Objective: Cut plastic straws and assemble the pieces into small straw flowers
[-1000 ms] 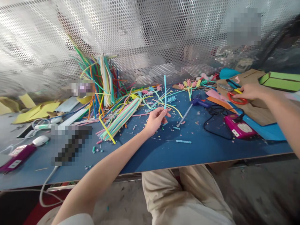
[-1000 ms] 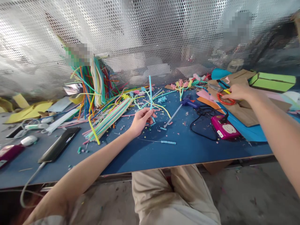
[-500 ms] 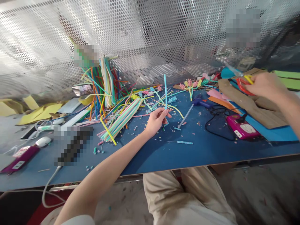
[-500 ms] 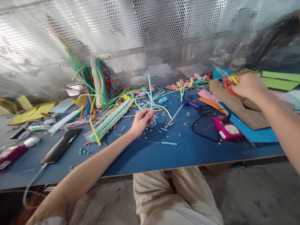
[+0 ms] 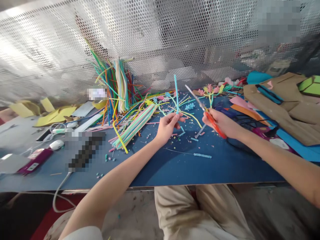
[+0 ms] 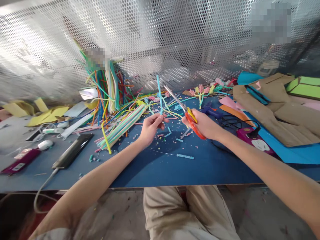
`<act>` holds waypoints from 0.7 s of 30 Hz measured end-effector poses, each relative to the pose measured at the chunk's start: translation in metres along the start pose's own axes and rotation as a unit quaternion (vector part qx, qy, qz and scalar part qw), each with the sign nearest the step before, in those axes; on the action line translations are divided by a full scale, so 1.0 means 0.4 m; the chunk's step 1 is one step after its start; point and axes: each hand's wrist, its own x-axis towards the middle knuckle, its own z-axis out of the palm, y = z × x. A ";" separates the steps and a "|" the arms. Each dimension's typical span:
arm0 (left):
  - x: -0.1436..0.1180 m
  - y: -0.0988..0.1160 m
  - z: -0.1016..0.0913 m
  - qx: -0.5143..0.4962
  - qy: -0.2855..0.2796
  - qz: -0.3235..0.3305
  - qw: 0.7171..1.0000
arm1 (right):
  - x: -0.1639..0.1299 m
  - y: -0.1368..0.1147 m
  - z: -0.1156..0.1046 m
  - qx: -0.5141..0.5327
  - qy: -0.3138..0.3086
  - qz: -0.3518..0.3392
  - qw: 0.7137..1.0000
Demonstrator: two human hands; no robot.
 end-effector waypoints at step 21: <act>-0.064 0.025 0.065 0.102 -0.199 -0.082 0.971 | -0.009 0.073 0.098 0.224 0.057 -0.025 0.973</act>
